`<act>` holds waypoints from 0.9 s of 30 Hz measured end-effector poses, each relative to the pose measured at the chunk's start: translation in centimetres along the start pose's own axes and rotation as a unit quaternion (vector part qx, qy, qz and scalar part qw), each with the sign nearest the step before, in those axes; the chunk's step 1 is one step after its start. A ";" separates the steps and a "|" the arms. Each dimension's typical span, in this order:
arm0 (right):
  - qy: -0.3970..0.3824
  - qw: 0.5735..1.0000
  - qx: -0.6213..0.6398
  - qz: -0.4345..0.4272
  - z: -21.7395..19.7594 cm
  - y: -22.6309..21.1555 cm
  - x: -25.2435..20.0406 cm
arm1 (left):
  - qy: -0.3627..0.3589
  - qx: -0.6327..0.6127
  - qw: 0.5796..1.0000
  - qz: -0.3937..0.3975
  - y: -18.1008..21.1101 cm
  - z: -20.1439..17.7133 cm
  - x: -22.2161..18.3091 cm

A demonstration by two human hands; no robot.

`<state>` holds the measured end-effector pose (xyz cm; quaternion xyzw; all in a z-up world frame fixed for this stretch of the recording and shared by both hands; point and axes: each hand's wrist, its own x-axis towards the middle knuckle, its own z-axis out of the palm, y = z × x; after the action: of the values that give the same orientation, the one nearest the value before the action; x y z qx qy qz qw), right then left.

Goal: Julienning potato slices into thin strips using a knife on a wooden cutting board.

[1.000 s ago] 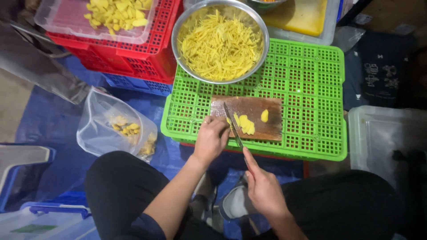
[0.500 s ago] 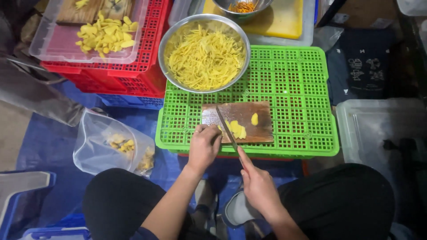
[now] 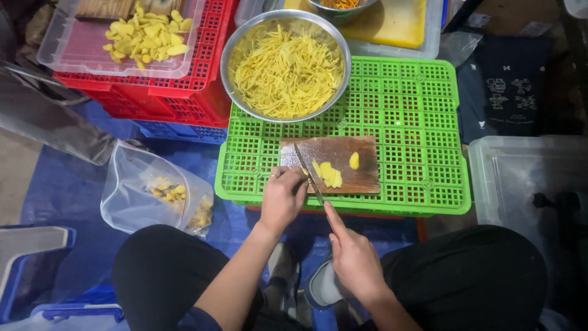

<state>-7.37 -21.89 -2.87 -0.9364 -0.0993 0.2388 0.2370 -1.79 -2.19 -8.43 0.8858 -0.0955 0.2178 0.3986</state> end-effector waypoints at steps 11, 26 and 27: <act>-0.002 0.999 0.044 0.006 -0.6 -0.3 -0.1 | -0.004 -0.009 1.000 -0.005 0.2 -0.1 0.3; 0.002 0.999 0.033 -0.038 -0.8 -1.1 2.0 | -0.024 0.005 1.000 -0.002 0.5 -0.7 0.6; 0.006 0.999 0.031 -0.030 -0.7 -1.3 2.4 | -0.026 0.012 1.000 0.004 0.6 -0.7 0.7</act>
<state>-4.98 -20.33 -2.66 -0.9267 -0.1182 0.2286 0.2738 -1.64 -2.11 -7.30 0.8954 -0.1064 0.1977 0.3844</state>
